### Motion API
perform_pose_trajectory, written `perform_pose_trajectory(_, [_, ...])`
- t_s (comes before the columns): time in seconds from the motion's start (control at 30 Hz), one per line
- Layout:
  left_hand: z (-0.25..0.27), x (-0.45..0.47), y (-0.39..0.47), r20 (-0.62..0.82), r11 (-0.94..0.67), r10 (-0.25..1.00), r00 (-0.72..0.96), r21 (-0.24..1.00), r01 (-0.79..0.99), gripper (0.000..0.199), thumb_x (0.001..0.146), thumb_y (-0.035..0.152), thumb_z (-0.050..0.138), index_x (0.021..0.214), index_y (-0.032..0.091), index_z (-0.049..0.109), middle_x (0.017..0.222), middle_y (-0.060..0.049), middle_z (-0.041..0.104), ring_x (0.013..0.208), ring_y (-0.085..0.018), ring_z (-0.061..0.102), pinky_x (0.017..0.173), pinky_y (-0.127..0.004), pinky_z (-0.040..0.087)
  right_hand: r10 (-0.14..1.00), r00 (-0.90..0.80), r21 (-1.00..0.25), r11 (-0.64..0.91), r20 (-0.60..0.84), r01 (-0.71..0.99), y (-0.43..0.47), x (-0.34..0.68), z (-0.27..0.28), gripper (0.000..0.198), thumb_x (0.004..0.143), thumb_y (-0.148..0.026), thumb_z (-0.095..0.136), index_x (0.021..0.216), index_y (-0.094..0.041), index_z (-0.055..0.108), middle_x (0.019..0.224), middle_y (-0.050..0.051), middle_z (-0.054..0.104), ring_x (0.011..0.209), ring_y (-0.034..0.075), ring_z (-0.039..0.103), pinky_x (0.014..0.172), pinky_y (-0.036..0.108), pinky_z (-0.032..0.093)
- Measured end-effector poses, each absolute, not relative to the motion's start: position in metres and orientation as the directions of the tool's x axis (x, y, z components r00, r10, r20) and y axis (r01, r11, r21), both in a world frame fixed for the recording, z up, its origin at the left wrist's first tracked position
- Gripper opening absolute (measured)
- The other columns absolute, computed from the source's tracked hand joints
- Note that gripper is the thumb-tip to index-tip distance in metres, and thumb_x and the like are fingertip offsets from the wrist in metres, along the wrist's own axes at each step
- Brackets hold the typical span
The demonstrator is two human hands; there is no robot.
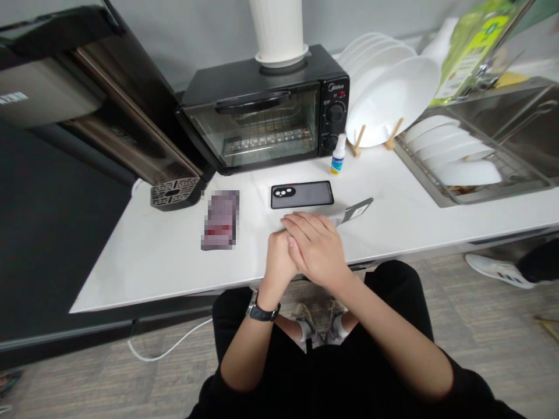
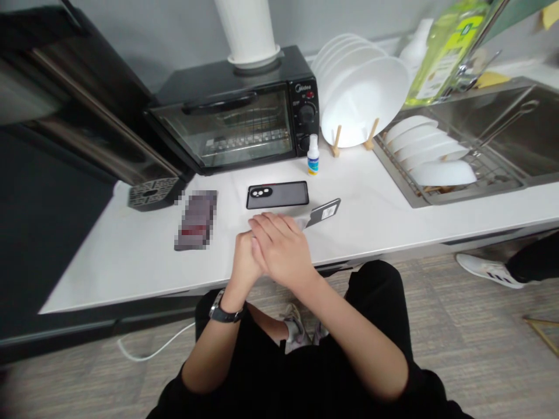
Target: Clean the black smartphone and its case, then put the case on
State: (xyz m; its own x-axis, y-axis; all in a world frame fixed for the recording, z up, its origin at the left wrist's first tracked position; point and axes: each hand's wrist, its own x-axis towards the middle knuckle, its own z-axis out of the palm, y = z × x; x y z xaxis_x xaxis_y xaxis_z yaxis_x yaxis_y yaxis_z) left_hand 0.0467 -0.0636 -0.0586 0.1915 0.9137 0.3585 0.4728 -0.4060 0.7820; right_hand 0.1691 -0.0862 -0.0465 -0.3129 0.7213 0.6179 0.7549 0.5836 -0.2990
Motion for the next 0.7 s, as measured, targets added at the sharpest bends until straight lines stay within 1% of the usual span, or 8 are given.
perform_pose_trajectory(0.1, [-0.059, 0.049, -0.065, 0.342, -0.397, 0.918, 0.201, 0.785, 0.476, 0.027, 0.091, 0.018, 0.064, 0.064, 0.017, 0.062, 0.059, 0.001, 0.059, 0.056, -0.014, 0.051, 0.056, -0.026, 0.038, 0.722, -0.288, -0.259, 0.544, 0.629, 0.798, -0.076, 0.204, -0.047, 0.038, 0.108, -0.026, 0.043, 0.132, -0.013, 0.069, 0.129, 0.011, 0.076, 0.119, 0.027, 0.067, 0.105, 0.043, 0.045])
perform_pose_trajectory(0.2, [-0.061, 0.052, -0.066, 0.304, -0.364, 0.931, 0.204, 0.819, 0.444, 0.020, 0.095, 0.033, 0.072, 0.083, 0.017, 0.076, 0.066, 0.002, 0.065, 0.060, -0.013, 0.054, 0.059, -0.023, 0.041, 0.748, -0.180, -0.256, 0.428, 0.639, 0.867, -0.063, 0.245, -0.048, 0.036, 0.109, -0.026, 0.042, 0.124, -0.015, 0.073, 0.118, 0.010, 0.078, 0.112, 0.028, 0.068, 0.100, 0.043, 0.046])
perform_pose_trajectory(0.27, [-0.062, 0.054, -0.066, 0.278, -0.337, 0.941, 0.194, 0.836, 0.432, 0.022, 0.095, 0.039, 0.075, 0.092, 0.018, 0.080, 0.068, 0.003, 0.067, 0.061, -0.013, 0.055, 0.060, -0.023, 0.042, 0.751, -0.126, -0.265, 0.377, 0.648, 0.888, -0.058, 0.259, -0.049, 0.037, 0.109, -0.026, 0.041, 0.122, -0.017, 0.074, 0.116, 0.009, 0.079, 0.114, 0.028, 0.069, 0.100, 0.043, 0.046])
perform_pose_trajectory(0.33, [-0.062, 0.054, -0.066, 0.273, -0.330, 0.943, 0.189, 0.838, 0.435, 0.021, 0.095, 0.039, 0.075, 0.094, 0.019, 0.080, 0.069, 0.002, 0.068, 0.060, -0.013, 0.056, 0.059, -0.022, 0.042, 0.743, -0.093, -0.284, 0.365, 0.663, 0.887, -0.058, 0.257, -0.050, 0.037, 0.108, -0.024, 0.040, 0.123, -0.019, 0.073, 0.119, 0.008, 0.078, 0.123, 0.027, 0.066, 0.108, 0.045, 0.043])
perform_pose_trajectory(0.4, [-0.062, 0.054, -0.067, 0.289, -0.348, 0.937, 0.196, 0.822, 0.451, 0.019, 0.096, 0.035, 0.072, 0.092, 0.018, 0.079, 0.070, 0.002, 0.069, 0.061, -0.013, 0.057, 0.059, -0.022, 0.042, 0.733, -0.095, -0.301, 0.390, 0.673, 0.870, -0.063, 0.240, -0.052, 0.036, 0.108, -0.023, 0.041, 0.126, -0.021, 0.072, 0.123, 0.007, 0.078, 0.132, 0.027, 0.063, 0.118, 0.047, 0.036])
perform_pose_trajectory(0.47, [-0.061, 0.052, -0.066, 0.309, -0.368, 0.930, 0.201, 0.797, 0.479, 0.021, 0.095, 0.027, 0.067, 0.079, 0.016, 0.074, 0.065, 0.002, 0.065, 0.059, -0.013, 0.054, 0.058, -0.023, 0.041, 0.728, -0.154, -0.298, 0.451, 0.668, 0.841, -0.072, 0.216, -0.052, 0.037, 0.108, -0.024, 0.041, 0.131, -0.020, 0.070, 0.129, 0.007, 0.077, 0.136, 0.026, 0.061, 0.121, 0.047, 0.033])
perform_pose_trajectory(0.6, [-0.060, 0.049, -0.065, 0.336, -0.382, 0.924, 0.184, 0.765, 0.518, 0.024, 0.086, 0.012, 0.059, 0.062, 0.016, 0.060, 0.058, 0.002, 0.058, 0.056, -0.012, 0.047, 0.058, -0.024, 0.036, 0.698, -0.337, -0.255, 0.598, 0.632, 0.760, -0.082, 0.188, -0.050, 0.041, 0.108, -0.024, 0.042, 0.142, -0.015, 0.063, 0.142, 0.008, 0.071, 0.138, 0.024, 0.058, 0.120, 0.043, 0.036])
perform_pose_trajectory(0.7, [-0.059, 0.049, -0.065, 0.334, -0.380, 0.924, 0.184, 0.766, 0.518, 0.024, 0.087, 0.015, 0.062, 0.064, 0.016, 0.062, 0.058, 0.002, 0.058, 0.056, -0.012, 0.047, 0.057, -0.024, 0.036, 0.682, -0.383, -0.218, 0.621, 0.623, 0.753, -0.076, 0.207, -0.049, 0.042, 0.109, -0.027, 0.042, 0.144, -0.014, 0.062, 0.139, 0.010, 0.072, 0.131, 0.025, 0.061, 0.111, 0.043, 0.042])
